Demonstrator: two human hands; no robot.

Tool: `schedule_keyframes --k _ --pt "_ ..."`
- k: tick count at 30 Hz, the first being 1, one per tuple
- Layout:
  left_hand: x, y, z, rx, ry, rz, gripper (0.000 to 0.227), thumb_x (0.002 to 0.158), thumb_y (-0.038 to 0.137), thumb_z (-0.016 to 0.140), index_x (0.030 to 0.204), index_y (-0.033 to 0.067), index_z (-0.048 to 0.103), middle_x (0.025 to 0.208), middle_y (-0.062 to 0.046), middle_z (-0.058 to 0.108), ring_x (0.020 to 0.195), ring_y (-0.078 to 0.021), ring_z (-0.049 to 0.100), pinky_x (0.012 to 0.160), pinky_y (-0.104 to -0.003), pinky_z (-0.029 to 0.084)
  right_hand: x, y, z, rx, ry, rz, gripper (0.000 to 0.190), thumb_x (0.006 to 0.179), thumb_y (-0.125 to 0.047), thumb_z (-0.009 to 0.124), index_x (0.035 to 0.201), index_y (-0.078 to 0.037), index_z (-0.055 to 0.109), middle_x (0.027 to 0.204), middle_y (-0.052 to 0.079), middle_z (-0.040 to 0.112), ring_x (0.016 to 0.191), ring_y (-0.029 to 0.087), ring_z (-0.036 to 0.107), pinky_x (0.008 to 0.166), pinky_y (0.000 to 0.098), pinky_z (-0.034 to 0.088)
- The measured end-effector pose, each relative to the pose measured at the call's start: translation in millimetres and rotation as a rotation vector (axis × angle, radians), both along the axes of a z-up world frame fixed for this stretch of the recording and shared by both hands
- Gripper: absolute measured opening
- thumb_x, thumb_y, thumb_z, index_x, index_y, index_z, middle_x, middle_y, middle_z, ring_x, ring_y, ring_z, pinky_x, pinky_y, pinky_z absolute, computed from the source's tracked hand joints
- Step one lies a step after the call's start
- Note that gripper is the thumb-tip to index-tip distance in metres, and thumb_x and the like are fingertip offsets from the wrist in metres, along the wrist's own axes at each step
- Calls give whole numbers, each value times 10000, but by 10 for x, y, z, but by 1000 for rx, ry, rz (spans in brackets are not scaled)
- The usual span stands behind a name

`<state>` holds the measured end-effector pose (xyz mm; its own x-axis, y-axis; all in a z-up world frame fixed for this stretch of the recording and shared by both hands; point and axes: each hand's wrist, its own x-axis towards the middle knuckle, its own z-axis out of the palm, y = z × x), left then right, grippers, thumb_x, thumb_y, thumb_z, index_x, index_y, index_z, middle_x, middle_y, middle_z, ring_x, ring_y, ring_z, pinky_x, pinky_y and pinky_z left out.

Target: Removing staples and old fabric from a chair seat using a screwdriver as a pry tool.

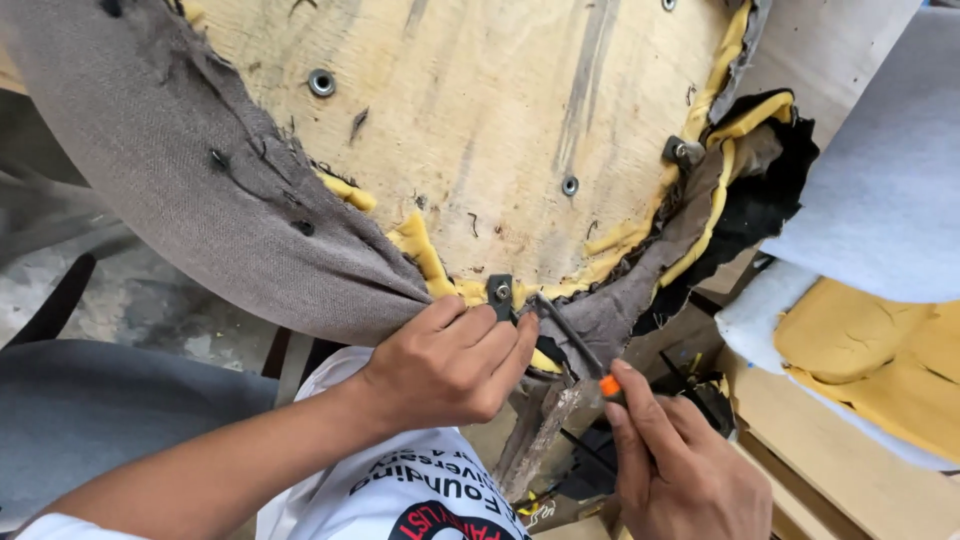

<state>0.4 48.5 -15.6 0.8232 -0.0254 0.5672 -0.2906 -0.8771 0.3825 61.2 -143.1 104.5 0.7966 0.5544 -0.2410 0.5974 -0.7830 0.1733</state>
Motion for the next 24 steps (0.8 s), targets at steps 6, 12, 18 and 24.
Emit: schedule_keyframes --k 6,12,18,24 --pt "-9 4 -14 8 7 5 130 963 44 642 891 71 746 626 38 436 573 -128 436 555 -269 328 108 -15 9 117 89 110 289 924 -230 711 1210 -201 739 907 -51 706 717 114 653 583 271 491" --pt "-7 -59 -34 11 12 10 104 929 50 702 874 108 768 592 41 534 535 -105 474 532 -264 306 367 -276 -200 187 543 -330 354 797 -271 727 1136 -174 762 1044 -10 809 949 2 718 847 209 527" --pt "5 -39 -30 4 23 7 137 936 58 651 884 107 768 599 41 503 547 -118 462 545 -266 312 288 -812 -722 758 1281 -1300 339 949 -115 572 1192 72 715 590 205 426 331 201 342 291 274 224" --pt "16 -61 2 -6 22 18 164 970 76 621 861 112 738 609 38 452 560 -137 445 555 -276 313 -118 -974 -1016 1176 1718 -1349 382 1017 -271 518 1146 88 551 642 94 479 384 101 383 277 211 253"
